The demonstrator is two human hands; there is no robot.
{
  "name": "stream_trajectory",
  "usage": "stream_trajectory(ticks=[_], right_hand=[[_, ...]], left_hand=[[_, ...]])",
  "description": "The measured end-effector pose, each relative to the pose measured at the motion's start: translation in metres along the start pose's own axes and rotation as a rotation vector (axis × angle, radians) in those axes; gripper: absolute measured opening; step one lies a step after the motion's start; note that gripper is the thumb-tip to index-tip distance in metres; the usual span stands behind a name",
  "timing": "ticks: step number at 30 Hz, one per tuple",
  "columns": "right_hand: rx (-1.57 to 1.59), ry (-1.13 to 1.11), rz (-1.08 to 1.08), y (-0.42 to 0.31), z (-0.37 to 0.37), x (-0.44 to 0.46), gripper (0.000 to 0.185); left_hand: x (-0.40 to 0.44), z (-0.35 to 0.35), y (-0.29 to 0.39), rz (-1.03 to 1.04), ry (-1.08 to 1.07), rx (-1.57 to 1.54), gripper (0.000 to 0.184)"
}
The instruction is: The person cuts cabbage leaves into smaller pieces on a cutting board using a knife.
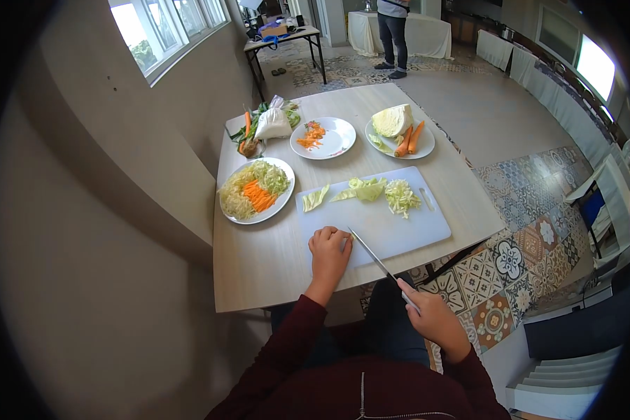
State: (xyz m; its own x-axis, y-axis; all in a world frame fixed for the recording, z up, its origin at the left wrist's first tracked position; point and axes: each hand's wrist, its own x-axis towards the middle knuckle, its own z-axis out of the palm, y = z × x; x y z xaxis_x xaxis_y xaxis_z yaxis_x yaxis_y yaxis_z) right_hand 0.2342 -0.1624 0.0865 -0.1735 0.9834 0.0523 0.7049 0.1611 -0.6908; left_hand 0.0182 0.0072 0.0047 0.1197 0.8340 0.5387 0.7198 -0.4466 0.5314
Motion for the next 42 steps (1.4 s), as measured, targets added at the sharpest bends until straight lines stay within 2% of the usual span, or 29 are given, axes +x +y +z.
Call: stream_trajectory(ticks=[20,26,29,32,35,42], right_hand=[[-0.123,-0.028,0.063,0.01,0.027,0.031,0.058],[-0.161,-0.001,0.052,0.01,0.027,0.024,0.059],[-0.226,0.022,0.05,0.006,0.015,0.019,0.061],[-0.278,0.055,0.054,0.006,0.006,0.017,0.063],[-0.292,0.088,0.067,0.009,0.006,0.013,0.063],[-0.319,0.122,0.031,0.015,0.009,0.009,0.065]], left_hand=[[0.0,0.0,-0.002,0.046,-0.006,-0.005,0.009],[0.0,0.001,-0.002,-0.062,0.016,-0.016,0.009],[0.0,-0.001,-0.001,-0.019,0.013,0.003,0.008],[0.0,-0.004,-0.003,-0.014,-0.097,-0.051,0.01],[0.0,-0.003,-0.003,0.052,-0.029,-0.13,0.013],[0.002,-0.008,0.0,-0.038,0.094,-0.293,0.021]])
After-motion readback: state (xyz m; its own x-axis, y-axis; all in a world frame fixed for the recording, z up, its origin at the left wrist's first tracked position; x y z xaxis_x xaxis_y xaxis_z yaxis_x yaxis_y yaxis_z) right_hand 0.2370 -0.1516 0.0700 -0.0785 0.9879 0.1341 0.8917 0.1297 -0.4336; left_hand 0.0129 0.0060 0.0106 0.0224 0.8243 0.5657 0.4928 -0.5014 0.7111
